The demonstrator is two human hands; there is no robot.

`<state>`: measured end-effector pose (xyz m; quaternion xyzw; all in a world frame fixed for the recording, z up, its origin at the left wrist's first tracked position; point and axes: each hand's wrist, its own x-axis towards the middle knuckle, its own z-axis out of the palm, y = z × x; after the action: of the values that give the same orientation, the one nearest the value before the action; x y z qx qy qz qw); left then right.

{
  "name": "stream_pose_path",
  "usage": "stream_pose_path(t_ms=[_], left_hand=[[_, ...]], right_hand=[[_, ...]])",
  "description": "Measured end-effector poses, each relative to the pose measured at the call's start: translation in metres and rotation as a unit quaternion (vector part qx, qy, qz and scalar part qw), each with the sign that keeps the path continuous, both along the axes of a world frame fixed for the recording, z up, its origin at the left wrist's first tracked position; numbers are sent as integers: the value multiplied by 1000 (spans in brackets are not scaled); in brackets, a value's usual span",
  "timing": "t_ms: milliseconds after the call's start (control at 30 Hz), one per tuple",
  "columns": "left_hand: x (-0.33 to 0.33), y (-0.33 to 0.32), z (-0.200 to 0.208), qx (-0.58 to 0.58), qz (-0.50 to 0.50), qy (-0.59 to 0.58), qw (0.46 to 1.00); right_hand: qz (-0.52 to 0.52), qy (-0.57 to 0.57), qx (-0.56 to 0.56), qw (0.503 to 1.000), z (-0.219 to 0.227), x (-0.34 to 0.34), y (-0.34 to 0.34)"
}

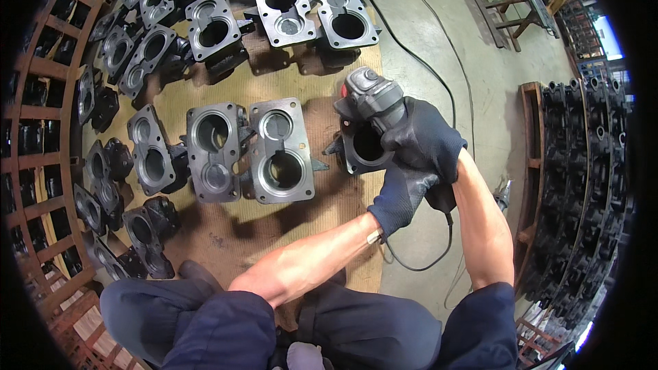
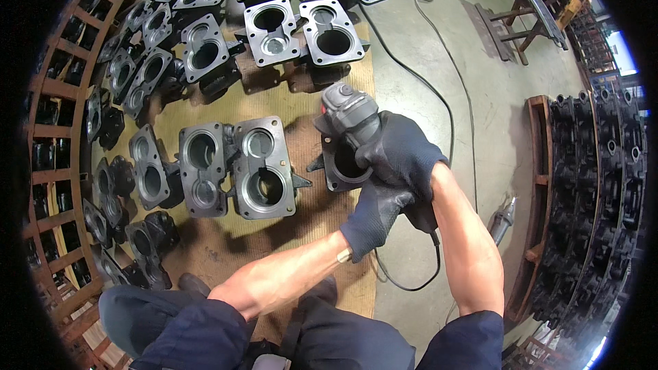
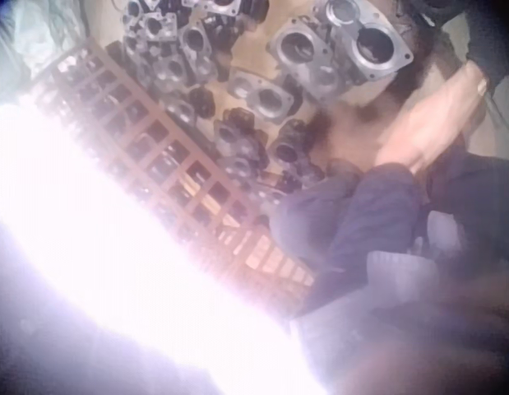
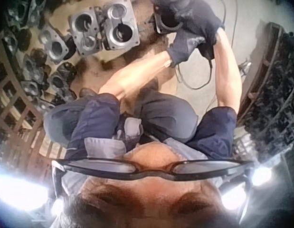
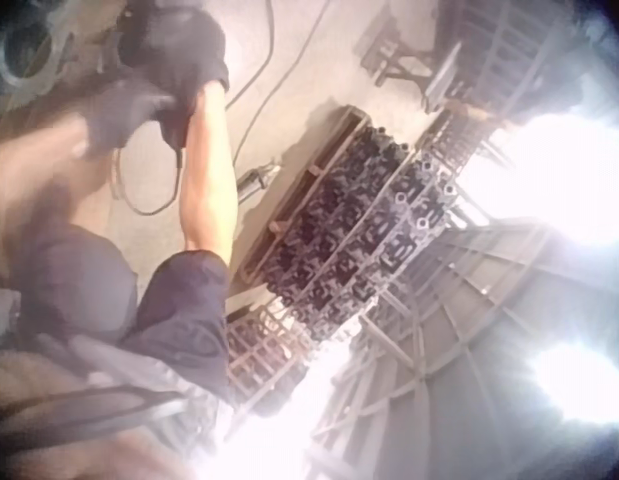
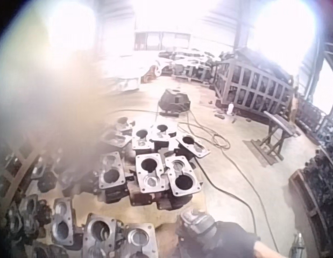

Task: The person sits on the floor and uses a handheld angle grinder to smooth the inner surfaces of multiple metal engine parts. They handle each part one at a time, repositioning them as needed to access different areas.

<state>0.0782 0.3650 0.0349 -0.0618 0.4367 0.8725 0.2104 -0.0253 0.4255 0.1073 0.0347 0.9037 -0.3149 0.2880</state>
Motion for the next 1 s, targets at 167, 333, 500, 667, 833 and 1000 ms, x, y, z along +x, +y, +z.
stream_pose_path(t_ms=[167, 333, 500, 667, 833, 1000], left_hand=[[-9, -2, 4, -33, -63, -6, 997], [-15, 8, -14, 22, -35, -15, 999], [-11, 13, 1, 14, -15, 27, 999], [-26, 5, 16, 22, -91, -25, 995], [-16, 19, 18, 103, 34, -69, 992], [-32, 26, 8, 158, -16, -101, 982]], right_hand=[[-36, 2, -10, 999, 1, -2, 12], [9, 30, 88, 996, 13, -9, -4], [55, 9, 108, 993, 18, -15, -3], [26, 18, 95, 995, 21, -20, 2], [108, 30, 157, 981, 29, -19, -6], [89, 48, 154, 983, 24, -31, 1]])
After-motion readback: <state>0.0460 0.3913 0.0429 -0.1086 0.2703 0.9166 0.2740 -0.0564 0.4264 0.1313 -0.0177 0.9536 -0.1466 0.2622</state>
